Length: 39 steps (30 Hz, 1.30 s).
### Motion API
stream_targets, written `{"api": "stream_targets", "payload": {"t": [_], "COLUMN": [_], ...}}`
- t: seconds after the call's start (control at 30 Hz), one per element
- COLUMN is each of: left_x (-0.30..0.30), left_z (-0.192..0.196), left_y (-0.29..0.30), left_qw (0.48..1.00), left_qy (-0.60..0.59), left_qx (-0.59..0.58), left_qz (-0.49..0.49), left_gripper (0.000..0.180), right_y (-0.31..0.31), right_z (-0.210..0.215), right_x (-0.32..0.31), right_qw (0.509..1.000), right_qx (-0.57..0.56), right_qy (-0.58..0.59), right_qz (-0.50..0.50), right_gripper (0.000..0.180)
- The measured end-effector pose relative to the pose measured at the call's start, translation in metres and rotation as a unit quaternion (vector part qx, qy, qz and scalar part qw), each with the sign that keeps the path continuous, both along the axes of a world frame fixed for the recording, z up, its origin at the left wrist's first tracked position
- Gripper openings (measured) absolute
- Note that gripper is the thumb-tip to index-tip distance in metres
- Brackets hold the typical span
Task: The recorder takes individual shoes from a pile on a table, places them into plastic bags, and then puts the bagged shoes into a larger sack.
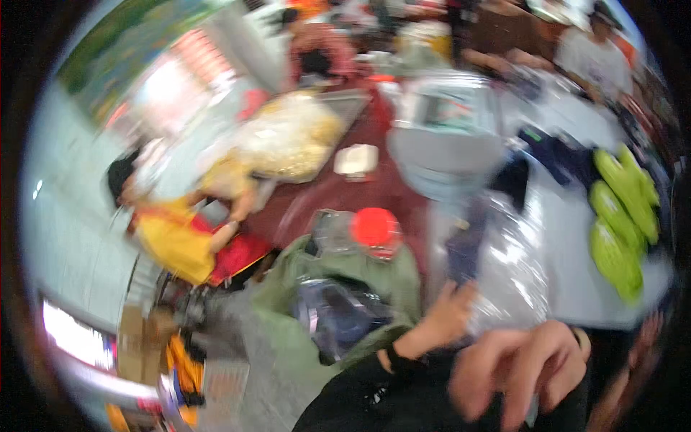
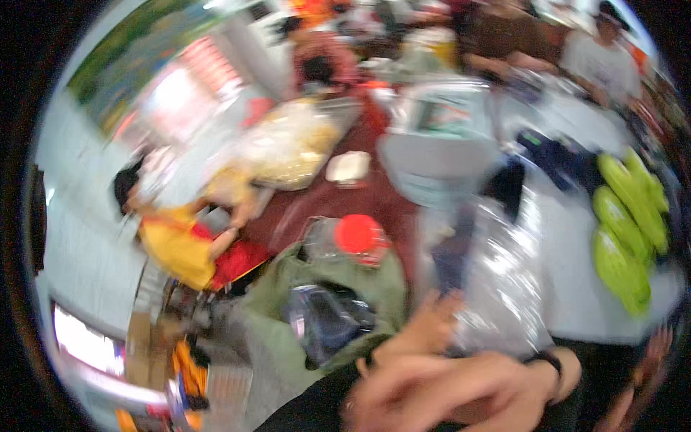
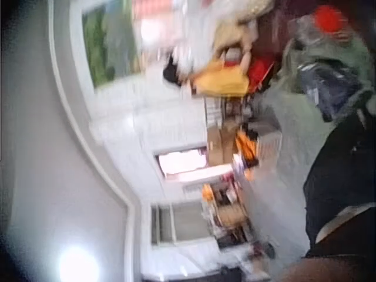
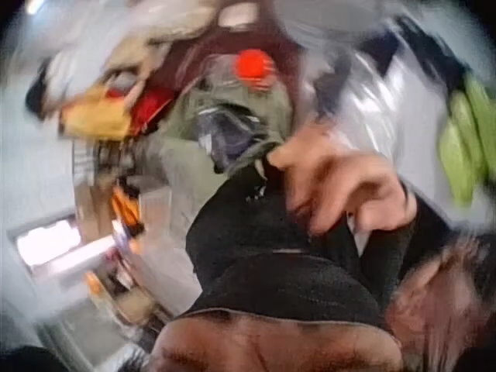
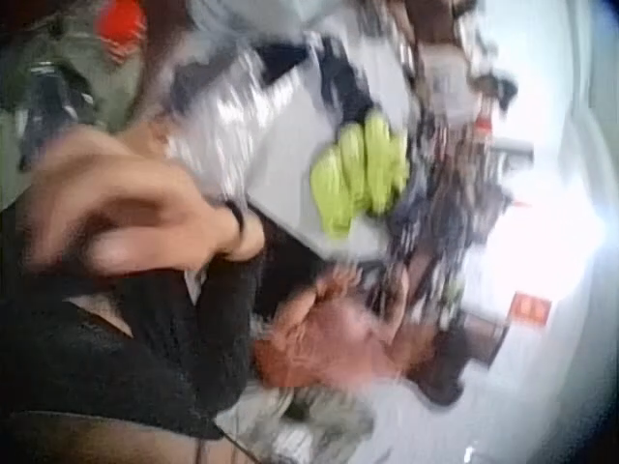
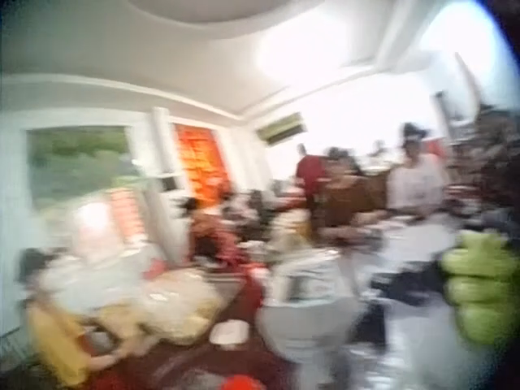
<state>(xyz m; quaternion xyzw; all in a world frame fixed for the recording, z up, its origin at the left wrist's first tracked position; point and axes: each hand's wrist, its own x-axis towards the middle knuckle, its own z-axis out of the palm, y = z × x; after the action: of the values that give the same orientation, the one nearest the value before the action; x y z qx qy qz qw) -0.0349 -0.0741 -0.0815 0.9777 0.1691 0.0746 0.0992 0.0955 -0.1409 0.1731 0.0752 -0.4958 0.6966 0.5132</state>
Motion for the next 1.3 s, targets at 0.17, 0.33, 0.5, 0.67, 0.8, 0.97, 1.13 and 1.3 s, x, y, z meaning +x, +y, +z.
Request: {"api": "stream_targets", "payload": {"t": [0.17, 0.33, 0.5, 0.67, 0.8, 0.97, 1.13, 1.3], "left_x": [0.008, 0.010, 0.008, 0.008, 0.008, 0.010, 0.010, 0.010], "left_z": [0.034, 0.033, 0.029, 0.032, 0.030, 0.033, 0.033, 0.032], "left_y": [0.008, 0.002, -0.004, -0.005, -0.002, -0.002, -0.001, -0.002], "left_qw": [1.000, 0.999, 1.000, 1.000, 0.999, 1.000, 1.000, 0.999], "left_qy": [-0.020, -0.028, -0.018, -0.021, -0.026, -0.020, -0.021, -0.023], "left_qx": [-0.011, -0.018, -0.016, -0.012, -0.009, -0.011, -0.010, -0.007], "left_qz": [-0.021, -0.016, -0.017, -0.019, -0.018, -0.016, -0.017, -0.022], "left_gripper": [0.022, 0.022, 0.029, 0.026, 0.025, 0.025, 0.026, 0.027], "right_y": [-0.028, -0.035, -0.038, -0.032, -0.030, -0.030, -0.024, -0.027], "right_z": [0.012, 0.005, 0.008, 0.014, 0.015, 0.014, 0.020, 0.021], "right_x": [-0.060, -0.067, -0.060, -0.055, -0.054, -0.066, -0.059, -0.065], "right_qw": [0.924, 0.918, 0.915, 0.911, 0.907, 0.903, 0.898, 0.892], "right_qx": [0.084, 0.082, 0.099, 0.118, 0.128, 0.132, 0.140, 0.153], "right_qy": [0.366, 0.366, 0.370, 0.378, 0.386, 0.398, 0.410, 0.421], "right_qz": [-0.073, -0.129, -0.127, -0.116, -0.108, -0.098, -0.080, -0.060], "right_gripper": [0.025, 0.024, 0.023, 0.023, 0.022, 0.021, 0.021, 0.020]}}
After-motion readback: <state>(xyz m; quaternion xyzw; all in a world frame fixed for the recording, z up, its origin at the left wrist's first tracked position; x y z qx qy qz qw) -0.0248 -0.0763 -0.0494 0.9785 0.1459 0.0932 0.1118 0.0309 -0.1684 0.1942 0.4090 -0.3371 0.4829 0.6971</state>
